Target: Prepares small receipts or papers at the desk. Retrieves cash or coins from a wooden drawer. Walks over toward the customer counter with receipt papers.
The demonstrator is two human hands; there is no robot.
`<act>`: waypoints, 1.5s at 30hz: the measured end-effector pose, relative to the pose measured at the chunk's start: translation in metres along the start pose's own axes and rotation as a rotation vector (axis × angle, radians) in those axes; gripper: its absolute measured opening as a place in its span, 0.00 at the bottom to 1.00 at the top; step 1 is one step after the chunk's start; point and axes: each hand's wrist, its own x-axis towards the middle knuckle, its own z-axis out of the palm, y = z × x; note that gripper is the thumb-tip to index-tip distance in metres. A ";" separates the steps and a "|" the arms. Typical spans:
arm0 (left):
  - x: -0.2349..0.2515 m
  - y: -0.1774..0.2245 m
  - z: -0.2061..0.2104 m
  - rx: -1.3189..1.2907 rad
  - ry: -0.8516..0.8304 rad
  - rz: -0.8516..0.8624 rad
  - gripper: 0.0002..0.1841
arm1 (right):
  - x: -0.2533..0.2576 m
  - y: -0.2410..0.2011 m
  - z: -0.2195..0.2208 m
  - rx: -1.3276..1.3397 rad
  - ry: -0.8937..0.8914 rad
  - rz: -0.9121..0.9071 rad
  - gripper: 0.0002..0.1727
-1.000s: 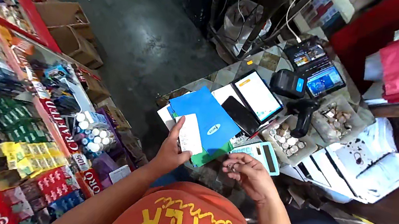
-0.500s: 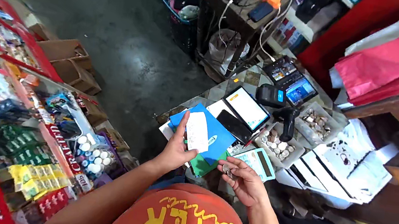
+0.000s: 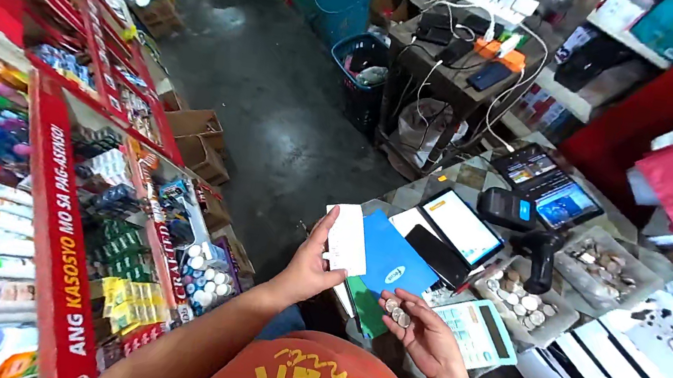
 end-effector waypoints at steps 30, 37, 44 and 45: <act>0.172 0.070 -0.314 -0.053 -0.015 0.105 0.62 | 0.271 0.002 0.279 -0.252 0.008 0.033 0.20; 0.233 0.077 -0.407 -0.060 0.107 0.150 0.61 | 0.361 -0.015 0.403 -0.318 -0.223 0.016 0.24; 0.315 0.110 -0.535 -0.041 0.157 0.133 0.60 | 0.465 -0.041 0.527 -0.327 -0.148 -0.018 0.23; 0.327 0.114 -0.554 -0.038 0.155 0.146 0.60 | 0.479 -0.045 0.546 -0.347 -0.159 -0.020 0.24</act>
